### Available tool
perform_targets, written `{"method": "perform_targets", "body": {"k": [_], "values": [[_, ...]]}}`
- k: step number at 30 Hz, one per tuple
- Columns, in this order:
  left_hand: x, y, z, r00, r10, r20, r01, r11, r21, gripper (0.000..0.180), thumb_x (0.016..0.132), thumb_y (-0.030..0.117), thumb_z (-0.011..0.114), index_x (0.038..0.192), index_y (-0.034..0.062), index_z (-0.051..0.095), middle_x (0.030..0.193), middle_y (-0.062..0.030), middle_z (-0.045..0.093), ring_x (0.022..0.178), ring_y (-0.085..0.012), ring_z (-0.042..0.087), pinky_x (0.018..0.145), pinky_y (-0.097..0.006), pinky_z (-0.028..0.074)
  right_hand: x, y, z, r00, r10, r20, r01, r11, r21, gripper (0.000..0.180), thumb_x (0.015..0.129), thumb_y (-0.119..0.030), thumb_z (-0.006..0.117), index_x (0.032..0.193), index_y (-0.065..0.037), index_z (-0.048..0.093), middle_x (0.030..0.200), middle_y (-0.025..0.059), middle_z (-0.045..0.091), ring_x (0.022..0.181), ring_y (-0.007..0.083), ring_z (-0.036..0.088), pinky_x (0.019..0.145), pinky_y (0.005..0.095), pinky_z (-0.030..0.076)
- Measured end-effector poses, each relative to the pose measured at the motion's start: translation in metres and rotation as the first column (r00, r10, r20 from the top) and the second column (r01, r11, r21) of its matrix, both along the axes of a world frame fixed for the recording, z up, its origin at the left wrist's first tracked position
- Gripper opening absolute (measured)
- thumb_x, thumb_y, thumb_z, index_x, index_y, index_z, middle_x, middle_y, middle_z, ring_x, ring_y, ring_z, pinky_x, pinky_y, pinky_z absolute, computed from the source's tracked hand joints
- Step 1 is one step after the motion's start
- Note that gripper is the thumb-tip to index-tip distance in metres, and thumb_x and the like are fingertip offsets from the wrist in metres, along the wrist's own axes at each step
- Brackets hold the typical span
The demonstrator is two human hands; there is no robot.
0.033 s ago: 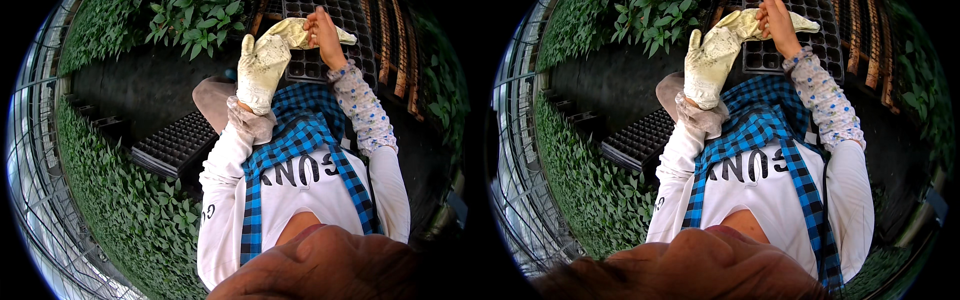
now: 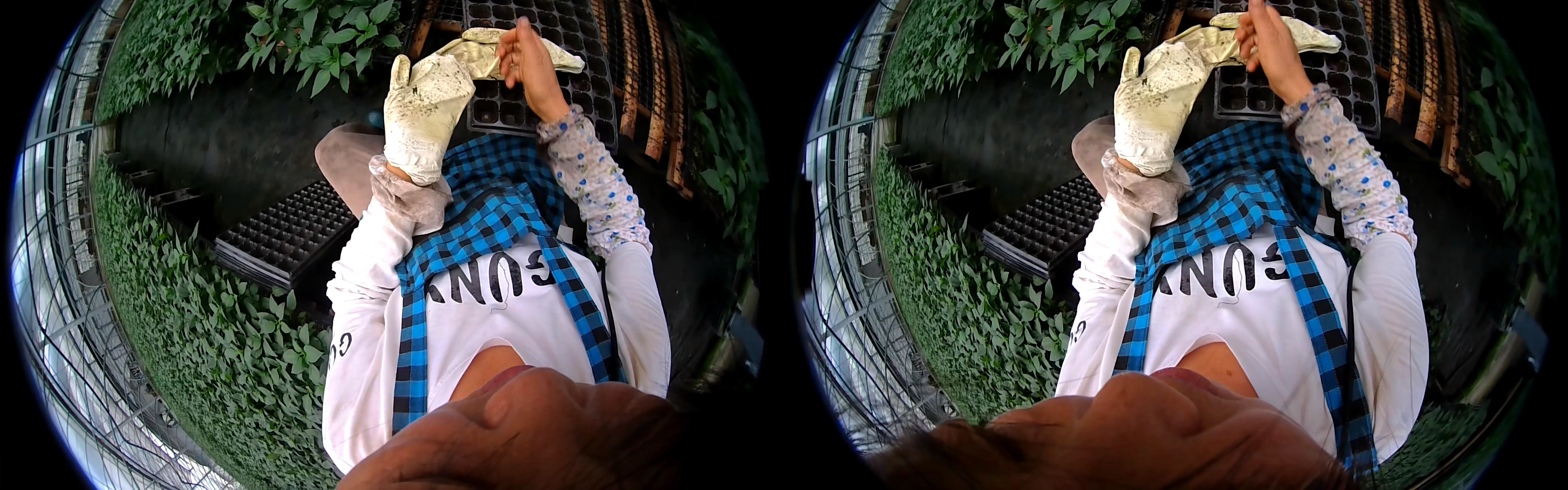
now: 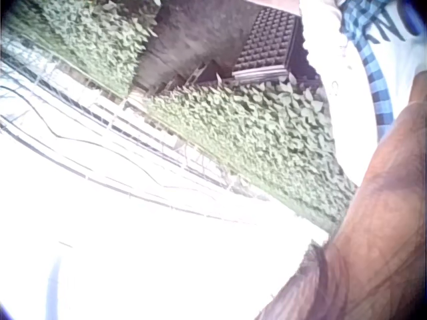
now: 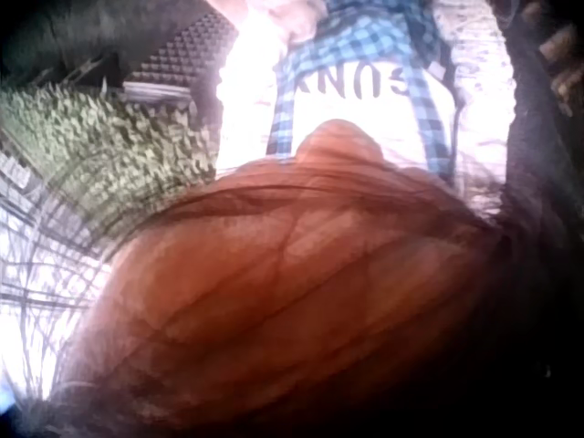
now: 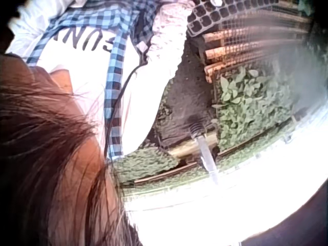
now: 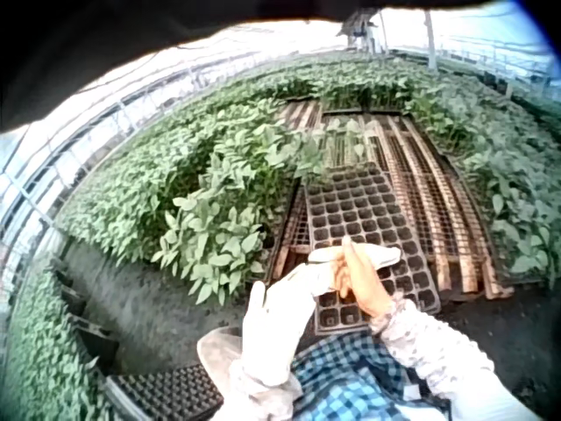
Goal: The person puts on gloves and removes small plants from a flat to provide more space in the trays.
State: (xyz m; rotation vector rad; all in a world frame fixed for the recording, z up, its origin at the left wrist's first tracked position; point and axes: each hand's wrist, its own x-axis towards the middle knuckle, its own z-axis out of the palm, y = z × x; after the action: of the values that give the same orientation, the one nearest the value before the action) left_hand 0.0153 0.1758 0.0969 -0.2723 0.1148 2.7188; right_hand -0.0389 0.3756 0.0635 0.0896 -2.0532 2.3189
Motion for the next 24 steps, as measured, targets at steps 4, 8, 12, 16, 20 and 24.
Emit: {"method": "perform_targets", "body": {"k": [4, 8, 12, 16, 20, 24], "values": [[-0.002, -0.014, -0.023, 0.972, -0.010, -0.235, 0.027, 0.997, 0.067, 0.045, 0.105, 0.035, 0.047, 0.141, 0.0087, 0.051, 0.143, -0.0068, 0.057, 0.130, -0.0226, 0.052, 0.117, -0.046, 0.033, 0.043, -0.021, 0.003, 0.938, 0.245, 0.245, -0.269, 0.961, 0.069, 0.084, 0.097, -0.075, 0.033, 0.120, 0.001, 0.059, 0.092, 0.0096, 0.063, 0.070, 0.0128, 0.064, 0.049, 0.0219, 0.050], [0.002, -0.010, -0.025, 0.952, 0.054, -0.301, -0.151, 0.939, -0.308, 0.044, 0.107, 0.032, 0.044, 0.143, 0.0056, 0.048, 0.144, -0.0114, 0.056, 0.131, -0.0257, 0.052, 0.118, -0.042, 0.034, 0.052, -0.030, 0.018, 0.835, 0.439, 0.333, -0.410, 0.899, -0.157, 0.070, 0.102, -0.066, 0.038, 0.122, -0.002, 0.057, 0.104, 0.0092, 0.065, 0.080, 0.0156, 0.066, 0.052, 0.0245, 0.051], [0.010, -0.004, -0.006, 0.724, -0.411, -0.553, -0.582, 0.065, -0.810, 0.039, 0.103, 0.029, 0.052, 0.138, 0.0132, 0.054, 0.143, -0.0045, 0.058, 0.131, -0.0195, 0.052, 0.121, -0.044, 0.028, 0.051, -0.040, 0.005, 0.884, 0.413, 0.218, -0.288, 0.850, -0.442, 0.046, 0.105, -0.037, 0.054, 0.135, -0.003, 0.049, 0.110, 0.0097, 0.065, 0.089, 0.0156, 0.066, 0.063, 0.0256, 0.055], [0.009, -0.003, 0.002, 0.574, -0.793, -0.205, -0.779, -0.606, 0.161, 0.032, 0.095, 0.026, 0.058, 0.126, 0.0190, 0.063, 0.136, -0.0003, 0.061, 0.132, -0.0175, 0.052, 0.119, -0.048, 0.028, 0.046, -0.045, -0.009, 0.987, 0.157, 0.022, -0.145, 0.951, -0.273, 0.049, 0.101, -0.010, 0.061, 0.144, -0.003, 0.040, 0.104, 0.0087, 0.067, 0.089, 0.0134, 0.065, 0.070, 0.0258, 0.054], [0.008, 0.005, 0.003, 0.544, -0.814, -0.204, -0.807, -0.574, 0.141, 0.044, 0.091, 0.023, 0.060, 0.135, 0.0191, 0.057, 0.132, -0.0015, 0.060, 0.132, -0.0219, 0.050, 0.117, -0.046, 0.031, 0.038, -0.051, -0.013, 0.948, -0.073, -0.309, 0.094, 0.994, 0.052, 0.048, 0.099, -0.002, 0.058, 0.143, -0.002, 0.038, 0.094, 0.0080, 0.067, 0.077, 0.0136, 0.063, 0.064, 0.0258, 0.049], [-0.001, 0.012, 0.009, 0.414, -0.873, -0.257, -0.837, -0.476, 0.269, 0.055, 0.086, 0.014, 0.062, 0.140, 0.0140, 0.054, 0.134, -0.0029, 0.058, 0.133, -0.0220, 0.049, 0.116, -0.040, 0.033, 0.023, -0.035, -0.006, 0.859, -0.116, -0.499, 0.297, 0.906, 0.301, 0.044, 0.101, 0.001, 0.052, 0.143, -0.003, 0.036, 0.104, 0.0104, 0.066, 0.091, 0.0158, 0.065, 0.078, 0.0259, 0.051]]}}
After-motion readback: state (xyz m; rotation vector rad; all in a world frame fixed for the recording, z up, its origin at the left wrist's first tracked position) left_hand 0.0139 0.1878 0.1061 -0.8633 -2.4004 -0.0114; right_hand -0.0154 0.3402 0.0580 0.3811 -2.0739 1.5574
